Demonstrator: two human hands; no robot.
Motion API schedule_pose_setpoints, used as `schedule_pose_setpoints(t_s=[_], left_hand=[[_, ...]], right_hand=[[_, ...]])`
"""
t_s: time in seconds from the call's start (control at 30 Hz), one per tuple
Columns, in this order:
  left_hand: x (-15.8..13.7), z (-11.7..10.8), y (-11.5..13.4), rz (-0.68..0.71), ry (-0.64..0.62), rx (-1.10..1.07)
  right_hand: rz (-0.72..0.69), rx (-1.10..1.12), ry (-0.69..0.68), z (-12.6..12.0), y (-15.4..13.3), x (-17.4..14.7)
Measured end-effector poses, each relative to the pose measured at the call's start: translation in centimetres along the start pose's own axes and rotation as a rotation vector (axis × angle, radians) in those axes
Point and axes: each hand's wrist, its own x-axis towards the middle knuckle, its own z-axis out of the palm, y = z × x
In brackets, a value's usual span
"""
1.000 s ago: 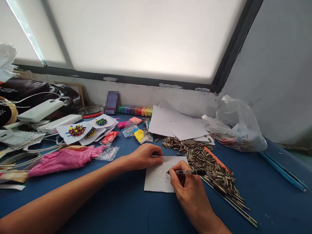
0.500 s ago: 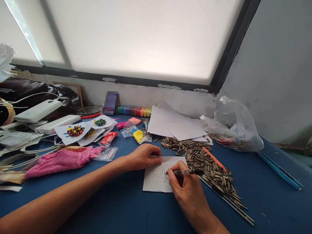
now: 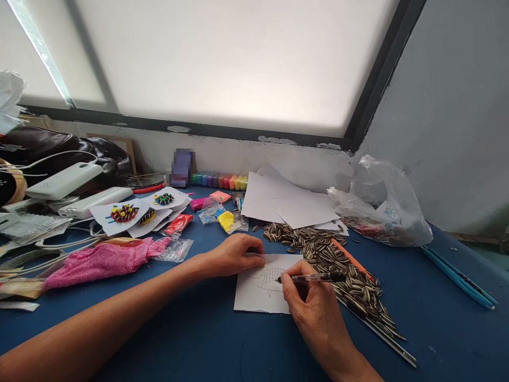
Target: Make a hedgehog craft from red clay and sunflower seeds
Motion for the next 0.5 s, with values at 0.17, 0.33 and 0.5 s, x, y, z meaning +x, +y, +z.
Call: schedule_pose_setpoints(t_s=[0.17, 0.33, 0.5], left_hand=[[0.03, 0.01, 0.09, -0.003, -0.001, 0.006], [-0.10, 0.09, 0.22, -0.011, 0.003, -0.004], [-0.09, 0.01, 0.10, -0.005, 0.007, -0.004]], right_hand=[[-0.024, -0.003, 0.021, 0.06, 0.03, 0.16], [-0.016, 0.039, -0.015, 0.15, 0.08, 0.11], [-0.016, 0.025, -0.030, 0.16, 0.22, 0.01]])
